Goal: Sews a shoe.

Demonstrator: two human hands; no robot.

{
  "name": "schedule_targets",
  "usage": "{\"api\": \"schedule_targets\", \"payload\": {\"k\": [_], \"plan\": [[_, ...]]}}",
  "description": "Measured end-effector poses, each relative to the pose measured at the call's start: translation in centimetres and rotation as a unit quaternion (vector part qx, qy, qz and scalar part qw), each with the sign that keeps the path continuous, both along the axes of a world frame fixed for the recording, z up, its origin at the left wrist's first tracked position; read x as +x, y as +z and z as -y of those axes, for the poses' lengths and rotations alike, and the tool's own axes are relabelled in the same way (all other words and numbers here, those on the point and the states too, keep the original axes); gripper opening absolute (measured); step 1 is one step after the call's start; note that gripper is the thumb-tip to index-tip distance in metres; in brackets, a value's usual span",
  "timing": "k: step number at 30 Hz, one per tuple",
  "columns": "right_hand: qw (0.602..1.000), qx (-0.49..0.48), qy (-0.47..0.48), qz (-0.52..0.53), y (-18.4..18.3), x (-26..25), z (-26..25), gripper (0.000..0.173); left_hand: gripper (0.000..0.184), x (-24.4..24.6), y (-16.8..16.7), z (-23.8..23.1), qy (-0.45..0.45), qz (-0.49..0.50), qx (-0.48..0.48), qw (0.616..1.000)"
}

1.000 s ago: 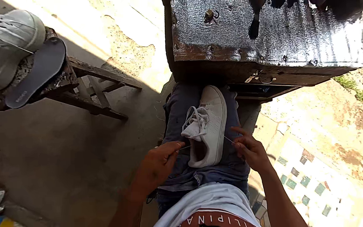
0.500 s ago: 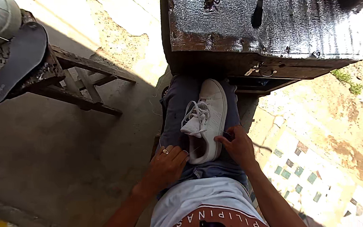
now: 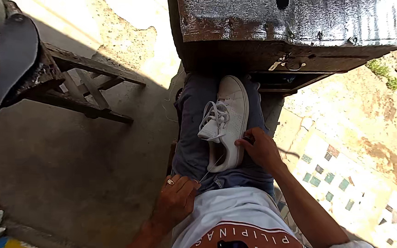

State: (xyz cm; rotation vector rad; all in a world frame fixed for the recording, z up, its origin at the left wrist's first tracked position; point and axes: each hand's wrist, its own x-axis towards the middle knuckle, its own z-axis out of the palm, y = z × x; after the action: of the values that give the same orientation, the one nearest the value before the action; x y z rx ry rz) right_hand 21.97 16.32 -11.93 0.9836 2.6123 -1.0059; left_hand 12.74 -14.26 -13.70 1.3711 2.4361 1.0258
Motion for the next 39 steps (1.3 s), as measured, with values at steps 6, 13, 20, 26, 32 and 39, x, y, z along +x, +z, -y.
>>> {"api": "schedule_targets", "payload": {"k": [6, 13, 20, 26, 32, 39], "plan": [[0.997, -0.061, -0.042, -0.023, -0.3, 0.5, -0.9, 0.045, 0.047, -3.7, 1.4, -11.8, -0.043, 0.393, -0.129, 0.909], [0.989, -0.013, -0.009, -0.147, 1.2, -2.6, -2.5, 0.035, 0.016, -7.0, 2.0, -17.3, 0.013, 0.533, -0.032, 0.846], [0.954, -0.086, -0.139, -0.252, -0.2, -2.4, -4.6, 0.032, 0.016, -8.7, 1.3, -18.6, 0.007, 0.650, 0.030, 0.760], [0.954, -0.090, -0.124, -0.257, -1.2, -0.8, -5.8, 0.044, 0.024, -10.9, -1.0, -16.8, -0.037, 0.773, 0.040, 0.632], [0.992, 0.030, 0.063, -0.104, 3.1, -2.0, -6.0, 0.031, 0.025, -11.8, -2.0, -16.8, -0.082, 0.793, 0.039, 0.603], [0.987, 0.056, 0.127, -0.077, 2.7, -3.5, -5.9, 0.029, 0.021, -11.7, -2.4, -16.6, -0.109, 0.796, 0.067, 0.592]]}}
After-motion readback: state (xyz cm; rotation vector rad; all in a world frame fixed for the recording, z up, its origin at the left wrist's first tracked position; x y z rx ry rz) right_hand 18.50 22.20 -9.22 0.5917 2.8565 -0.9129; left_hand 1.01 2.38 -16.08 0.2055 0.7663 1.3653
